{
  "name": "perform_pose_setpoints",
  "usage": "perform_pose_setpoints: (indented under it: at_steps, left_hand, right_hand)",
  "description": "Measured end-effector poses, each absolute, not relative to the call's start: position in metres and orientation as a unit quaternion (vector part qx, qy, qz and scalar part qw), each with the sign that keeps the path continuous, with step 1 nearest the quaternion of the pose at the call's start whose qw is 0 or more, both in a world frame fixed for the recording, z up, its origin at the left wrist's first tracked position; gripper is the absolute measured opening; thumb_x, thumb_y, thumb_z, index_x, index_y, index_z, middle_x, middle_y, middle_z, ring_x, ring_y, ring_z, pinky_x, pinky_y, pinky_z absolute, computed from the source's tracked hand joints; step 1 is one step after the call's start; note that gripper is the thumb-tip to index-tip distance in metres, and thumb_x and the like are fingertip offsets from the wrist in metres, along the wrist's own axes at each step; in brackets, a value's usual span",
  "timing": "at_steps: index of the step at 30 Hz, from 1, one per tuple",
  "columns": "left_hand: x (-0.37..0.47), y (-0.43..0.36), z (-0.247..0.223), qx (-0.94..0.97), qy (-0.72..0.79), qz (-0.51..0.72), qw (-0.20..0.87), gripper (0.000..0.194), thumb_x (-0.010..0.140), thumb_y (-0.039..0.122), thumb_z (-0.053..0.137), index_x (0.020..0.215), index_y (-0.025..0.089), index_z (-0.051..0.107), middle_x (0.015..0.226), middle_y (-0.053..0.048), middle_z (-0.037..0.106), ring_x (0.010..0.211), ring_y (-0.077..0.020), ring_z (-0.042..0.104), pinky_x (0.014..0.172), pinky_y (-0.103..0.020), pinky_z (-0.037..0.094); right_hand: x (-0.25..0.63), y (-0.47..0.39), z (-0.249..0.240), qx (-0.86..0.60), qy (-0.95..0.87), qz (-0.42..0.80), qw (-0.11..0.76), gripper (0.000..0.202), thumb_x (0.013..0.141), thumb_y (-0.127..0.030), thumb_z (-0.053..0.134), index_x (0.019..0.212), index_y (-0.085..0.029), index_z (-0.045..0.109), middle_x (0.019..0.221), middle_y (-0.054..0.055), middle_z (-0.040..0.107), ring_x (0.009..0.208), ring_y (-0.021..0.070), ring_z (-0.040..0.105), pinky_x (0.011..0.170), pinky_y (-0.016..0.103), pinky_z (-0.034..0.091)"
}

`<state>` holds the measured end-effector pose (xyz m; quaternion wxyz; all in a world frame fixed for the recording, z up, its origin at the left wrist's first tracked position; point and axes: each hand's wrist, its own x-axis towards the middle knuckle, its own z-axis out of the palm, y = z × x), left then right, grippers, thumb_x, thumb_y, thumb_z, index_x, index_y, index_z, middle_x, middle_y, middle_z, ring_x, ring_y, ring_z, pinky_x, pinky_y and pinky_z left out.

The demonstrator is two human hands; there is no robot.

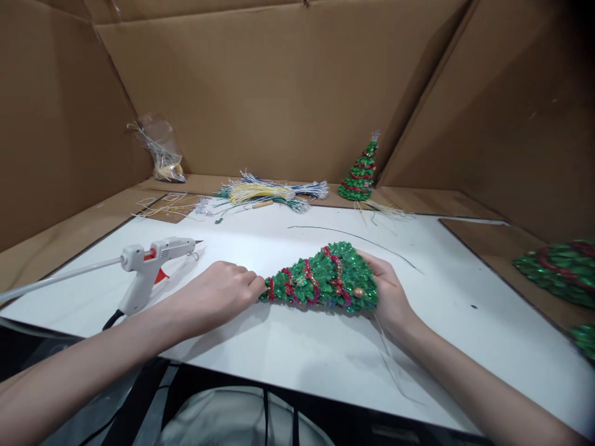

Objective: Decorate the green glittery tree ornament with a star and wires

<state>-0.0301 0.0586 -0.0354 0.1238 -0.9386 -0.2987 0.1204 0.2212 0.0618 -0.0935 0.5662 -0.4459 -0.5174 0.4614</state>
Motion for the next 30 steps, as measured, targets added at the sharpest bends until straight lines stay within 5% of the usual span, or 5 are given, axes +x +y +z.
perform_pose_setpoints:
  at_steps: [30]
  left_hand:
    - [-0.0271, 0.0543, -0.0327, -0.939, -0.3, 0.114, 0.121, 0.019, 0.08, -0.003, 0.046, 0.076, 0.014, 0.052, 0.068, -0.004, 0.062, 0.058, -0.0202, 0.059, 0.051, -0.028, 0.036]
  right_hand:
    - [0.2226, 0.0609, -0.1007, -0.44, -0.525, 0.439, 0.581, 0.012, 0.069, -0.026, 0.059, 0.059, -0.02, 0.057, 0.062, -0.001, 0.051, 0.058, 0.0146, 0.046, 0.055, 0.026, 0.039]
